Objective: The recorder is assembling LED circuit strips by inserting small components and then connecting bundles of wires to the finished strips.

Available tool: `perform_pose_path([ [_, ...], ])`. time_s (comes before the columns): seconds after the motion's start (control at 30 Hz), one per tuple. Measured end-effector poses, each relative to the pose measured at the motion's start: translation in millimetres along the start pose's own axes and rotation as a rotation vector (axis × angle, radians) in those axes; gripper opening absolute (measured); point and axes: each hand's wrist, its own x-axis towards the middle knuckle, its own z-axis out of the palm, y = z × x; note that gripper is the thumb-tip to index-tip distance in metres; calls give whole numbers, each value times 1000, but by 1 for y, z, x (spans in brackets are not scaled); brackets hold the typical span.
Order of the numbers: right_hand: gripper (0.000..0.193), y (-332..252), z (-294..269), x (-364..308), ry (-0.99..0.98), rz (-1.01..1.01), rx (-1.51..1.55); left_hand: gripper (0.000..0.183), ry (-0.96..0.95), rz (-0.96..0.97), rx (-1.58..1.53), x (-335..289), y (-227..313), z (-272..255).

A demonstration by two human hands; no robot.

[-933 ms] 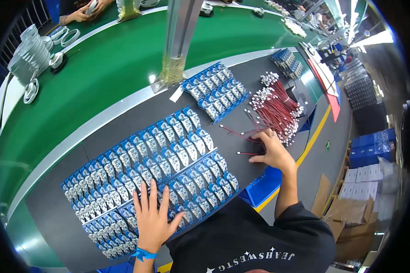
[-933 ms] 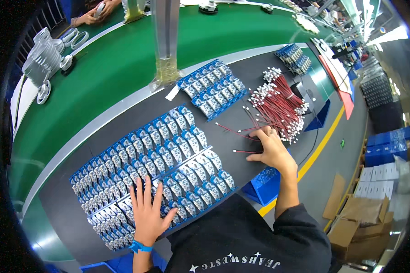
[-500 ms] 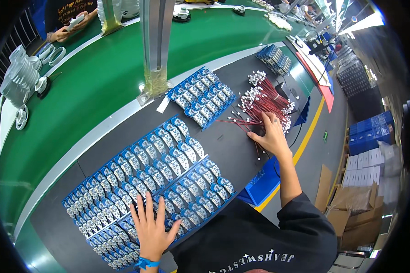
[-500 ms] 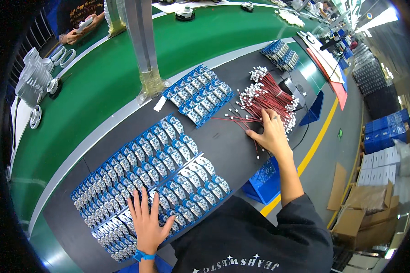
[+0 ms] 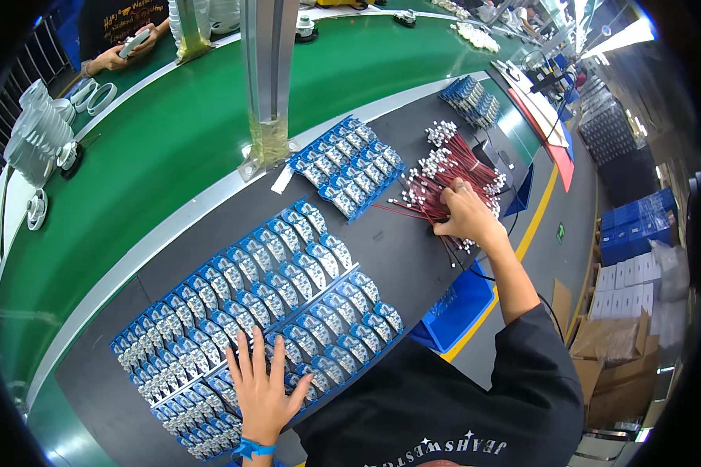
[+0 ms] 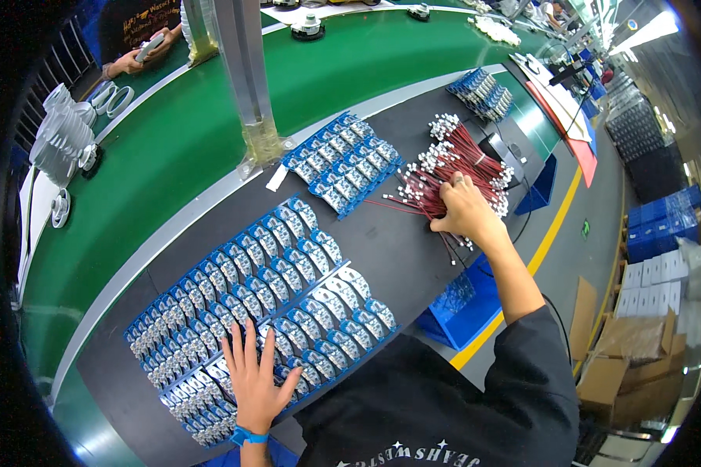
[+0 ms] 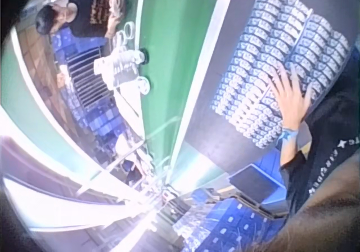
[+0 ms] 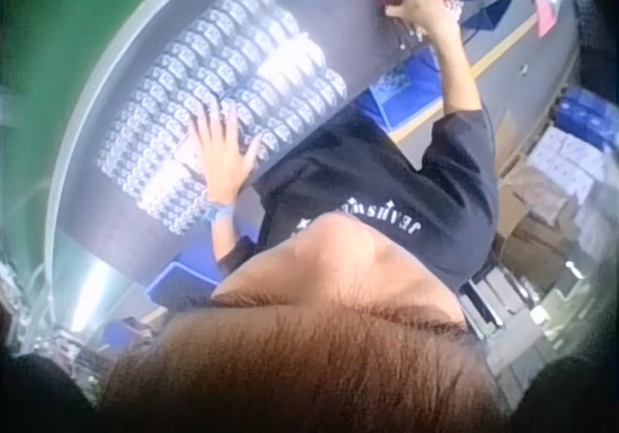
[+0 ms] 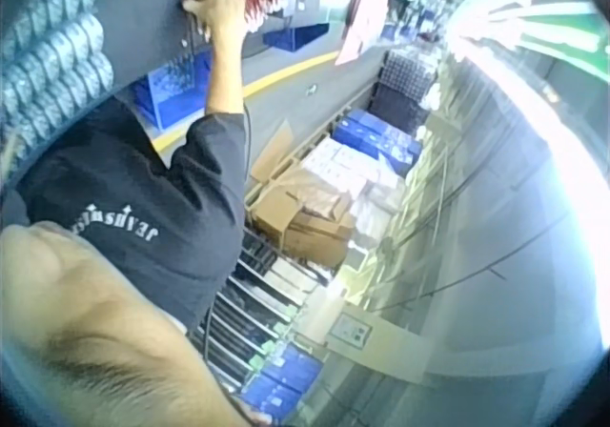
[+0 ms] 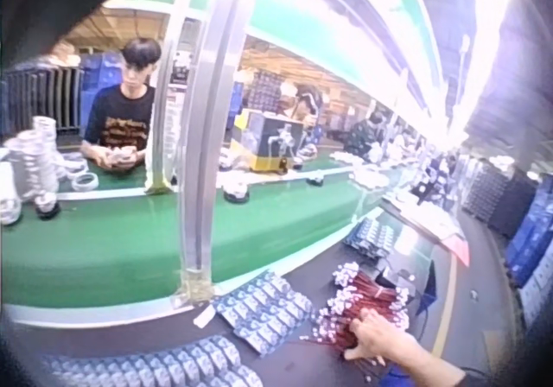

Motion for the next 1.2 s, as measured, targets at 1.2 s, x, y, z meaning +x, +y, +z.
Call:
perform_pose_path([
  [1.2, 47, 41, -7, 12, 34, 313, 850, 66, 5, -3, -20, 0, -2, 1],
])
